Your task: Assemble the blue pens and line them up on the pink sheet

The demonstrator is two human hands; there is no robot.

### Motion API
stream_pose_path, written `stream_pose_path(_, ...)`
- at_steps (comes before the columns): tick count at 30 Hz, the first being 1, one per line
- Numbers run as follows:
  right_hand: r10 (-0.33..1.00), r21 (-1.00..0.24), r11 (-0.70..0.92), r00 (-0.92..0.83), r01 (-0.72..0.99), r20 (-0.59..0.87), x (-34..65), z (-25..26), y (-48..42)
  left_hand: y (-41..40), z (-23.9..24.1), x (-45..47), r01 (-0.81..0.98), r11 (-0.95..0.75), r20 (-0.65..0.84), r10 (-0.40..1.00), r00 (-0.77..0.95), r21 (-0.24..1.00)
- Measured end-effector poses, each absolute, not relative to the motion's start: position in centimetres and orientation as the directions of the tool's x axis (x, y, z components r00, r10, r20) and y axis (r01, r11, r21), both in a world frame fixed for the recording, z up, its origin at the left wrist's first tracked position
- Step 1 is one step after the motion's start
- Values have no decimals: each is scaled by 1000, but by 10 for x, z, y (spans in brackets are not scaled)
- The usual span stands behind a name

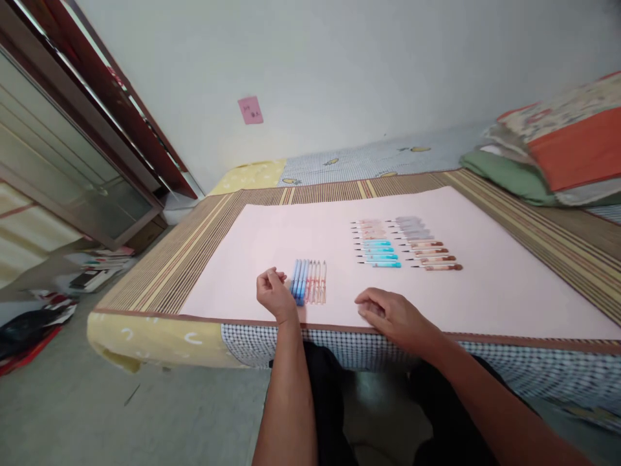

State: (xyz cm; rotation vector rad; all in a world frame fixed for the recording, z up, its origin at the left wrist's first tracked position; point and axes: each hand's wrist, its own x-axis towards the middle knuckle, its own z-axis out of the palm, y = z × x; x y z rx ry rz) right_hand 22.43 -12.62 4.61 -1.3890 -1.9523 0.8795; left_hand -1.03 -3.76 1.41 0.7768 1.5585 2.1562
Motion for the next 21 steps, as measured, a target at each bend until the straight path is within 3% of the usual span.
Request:
stream_pose_path(5,983,-742,160,-177,652,56,279,28,-163,-67,11,-26,-91,-192,64,676,-734,977)
stream_pose_path(9,995,-738,96,-88,668,50,323,-7,-191,-132,-3,-36,236,-87,190,868,-458,968)
stream_pose_path(11,995,-725,79,-16,684,94,333,-27,-204,-175,-14,-36,443,-74,193,954,-230,893)
stream_pose_path(14,972,-625,114,42,772,230,333,-50,-218,-233,-32,-32,670,-87,149,988,-36,737)
stream_pose_path(17,960,-506,148,-1,850,280,323,-57,-222,-267,-43,-24,778,-53,13,998,58,626)
stream_pose_path(21,973,-434,178,-91,883,213,317,-48,-217,-281,-48,-17,823,0,-51,998,34,568)
